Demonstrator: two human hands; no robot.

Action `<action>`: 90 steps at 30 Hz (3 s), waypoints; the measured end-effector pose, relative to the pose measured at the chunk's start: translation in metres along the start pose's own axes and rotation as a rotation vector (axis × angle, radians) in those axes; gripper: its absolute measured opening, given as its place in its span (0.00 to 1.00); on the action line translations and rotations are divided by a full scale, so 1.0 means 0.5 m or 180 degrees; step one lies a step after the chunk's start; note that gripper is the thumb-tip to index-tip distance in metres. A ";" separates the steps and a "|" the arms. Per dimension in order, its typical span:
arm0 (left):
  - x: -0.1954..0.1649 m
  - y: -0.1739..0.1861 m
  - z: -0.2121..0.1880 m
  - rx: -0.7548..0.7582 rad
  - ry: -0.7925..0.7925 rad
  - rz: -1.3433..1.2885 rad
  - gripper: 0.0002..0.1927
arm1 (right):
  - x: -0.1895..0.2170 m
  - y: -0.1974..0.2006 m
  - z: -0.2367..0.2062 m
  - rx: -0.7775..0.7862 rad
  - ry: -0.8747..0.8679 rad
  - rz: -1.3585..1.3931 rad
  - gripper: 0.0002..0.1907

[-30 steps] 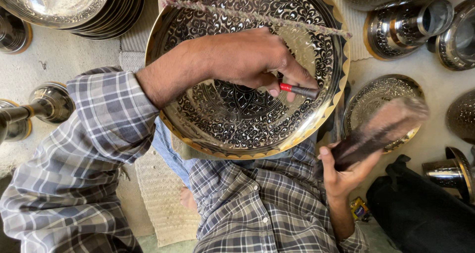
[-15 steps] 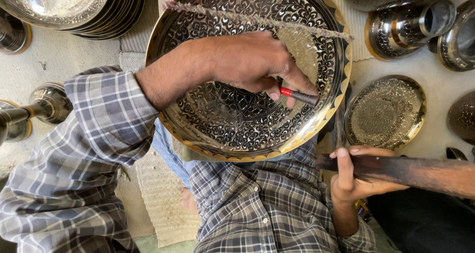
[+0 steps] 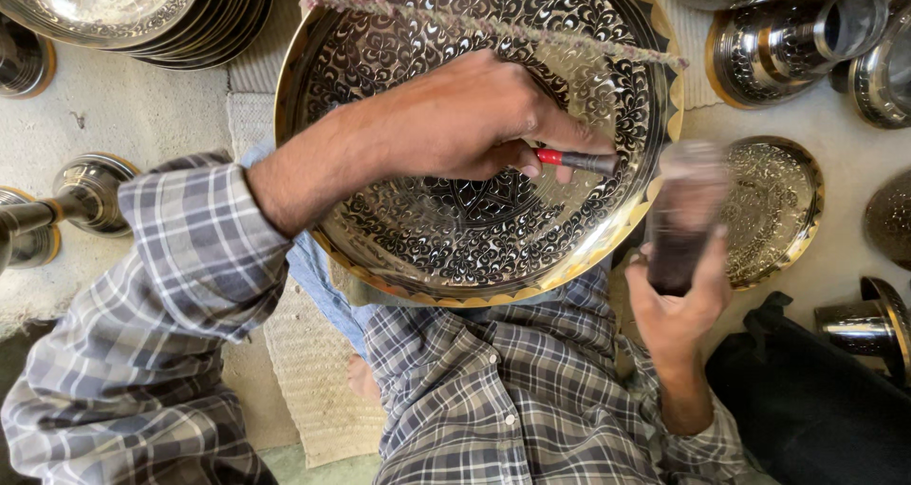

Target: The person engraves a decorative pattern on a large metal plate using a chisel and hammer. They repeatedly strike the chisel to create intricate designs, occasionally pausing to inspect the work.

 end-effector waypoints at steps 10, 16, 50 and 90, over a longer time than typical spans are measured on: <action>0.014 -0.006 -0.046 -0.0330 0.0710 0.0123 0.32 | 0.055 0.024 0.128 0.0291 -0.0167 0.0584 0.47; -0.006 0.014 -0.073 -0.0850 0.0682 0.0200 0.34 | 0.049 0.032 0.189 0.0651 -0.0376 0.0572 0.41; -0.021 0.007 -0.164 -0.2333 0.1813 -0.0057 0.27 | 0.134 -0.014 0.390 0.1926 -0.0164 -0.0814 0.13; -0.027 -0.037 -0.204 -0.3602 0.2158 -0.0934 0.21 | 0.148 -0.055 0.420 0.2705 0.1838 -0.0886 0.27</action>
Point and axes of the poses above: each hand's wrist, its own z-axis towards the middle knuckle, its own y-axis out of the back of the hand, x = y × z, the point moved 8 cm from there along z, towards the middle knuckle, and after that the axes turned 7 degrees about z, right-handed, at the moved point
